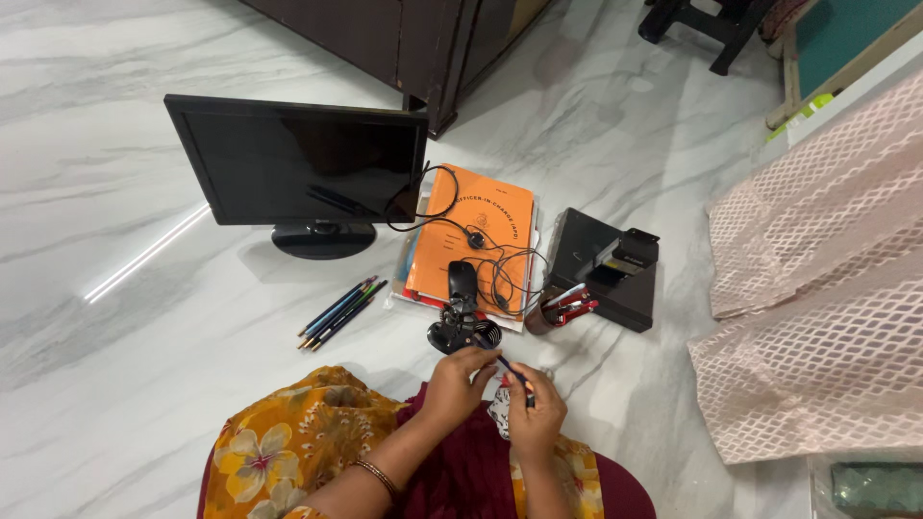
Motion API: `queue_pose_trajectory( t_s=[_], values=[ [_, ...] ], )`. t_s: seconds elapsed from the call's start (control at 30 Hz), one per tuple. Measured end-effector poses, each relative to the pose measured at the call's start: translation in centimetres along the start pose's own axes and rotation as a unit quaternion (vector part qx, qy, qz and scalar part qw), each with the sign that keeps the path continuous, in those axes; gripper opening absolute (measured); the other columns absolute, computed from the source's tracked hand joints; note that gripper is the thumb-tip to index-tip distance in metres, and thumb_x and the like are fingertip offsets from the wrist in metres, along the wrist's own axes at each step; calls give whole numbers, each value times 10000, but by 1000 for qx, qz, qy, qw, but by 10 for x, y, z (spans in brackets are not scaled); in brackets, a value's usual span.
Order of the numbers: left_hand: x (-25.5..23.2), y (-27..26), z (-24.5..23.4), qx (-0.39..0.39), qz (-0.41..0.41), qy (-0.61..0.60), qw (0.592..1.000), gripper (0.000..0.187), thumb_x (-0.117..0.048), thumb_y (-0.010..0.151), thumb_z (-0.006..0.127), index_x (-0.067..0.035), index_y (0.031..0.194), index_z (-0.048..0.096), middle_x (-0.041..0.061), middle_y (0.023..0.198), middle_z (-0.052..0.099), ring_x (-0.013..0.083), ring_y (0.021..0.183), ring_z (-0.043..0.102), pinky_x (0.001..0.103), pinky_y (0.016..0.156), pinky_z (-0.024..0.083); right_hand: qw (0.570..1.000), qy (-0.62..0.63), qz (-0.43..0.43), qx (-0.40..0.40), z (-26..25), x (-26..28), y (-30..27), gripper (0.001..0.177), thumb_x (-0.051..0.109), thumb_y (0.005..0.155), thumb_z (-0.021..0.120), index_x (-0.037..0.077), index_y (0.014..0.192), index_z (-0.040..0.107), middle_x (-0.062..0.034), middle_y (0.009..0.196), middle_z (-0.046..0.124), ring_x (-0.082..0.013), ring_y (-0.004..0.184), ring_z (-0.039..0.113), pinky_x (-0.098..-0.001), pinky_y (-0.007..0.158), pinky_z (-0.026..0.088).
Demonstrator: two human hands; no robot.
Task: The person sits on the floor and wipes a black electronic device with a patterned cloth. They then pick up a pencil and use the cloth to wipe it before placing it back down.
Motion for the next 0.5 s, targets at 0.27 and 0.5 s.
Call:
queue_pose_trajectory(
  t_s=[0.27,0.5],
  values=[
    [12,-8,17,21,15,-21,999,330,6,879,713,19,1208,705,217,1121,727,364,976,721,392,853,573,996,-67,-62,9,5,5,0,170,47,898,709,30,1060,755,-114,939,764,-205,800,741,-314,725,569],
    [41,-16,33,51,-28,-44,997,457,58,858,661,47,1313,626,253,1205,689,386,1050,698,400,884,567,993,-103,-52,35,19,-20,0,193,67,912,675,44,1088,750,-107,984,769,-221,863,749,-325,759,578]
  ],
)
Point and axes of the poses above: each hand's wrist, its own y-axis towards the middle knuckle, its own z-axis out of the palm, x = y × z, the point moved 6 cm from there along y, towards the middle knuckle
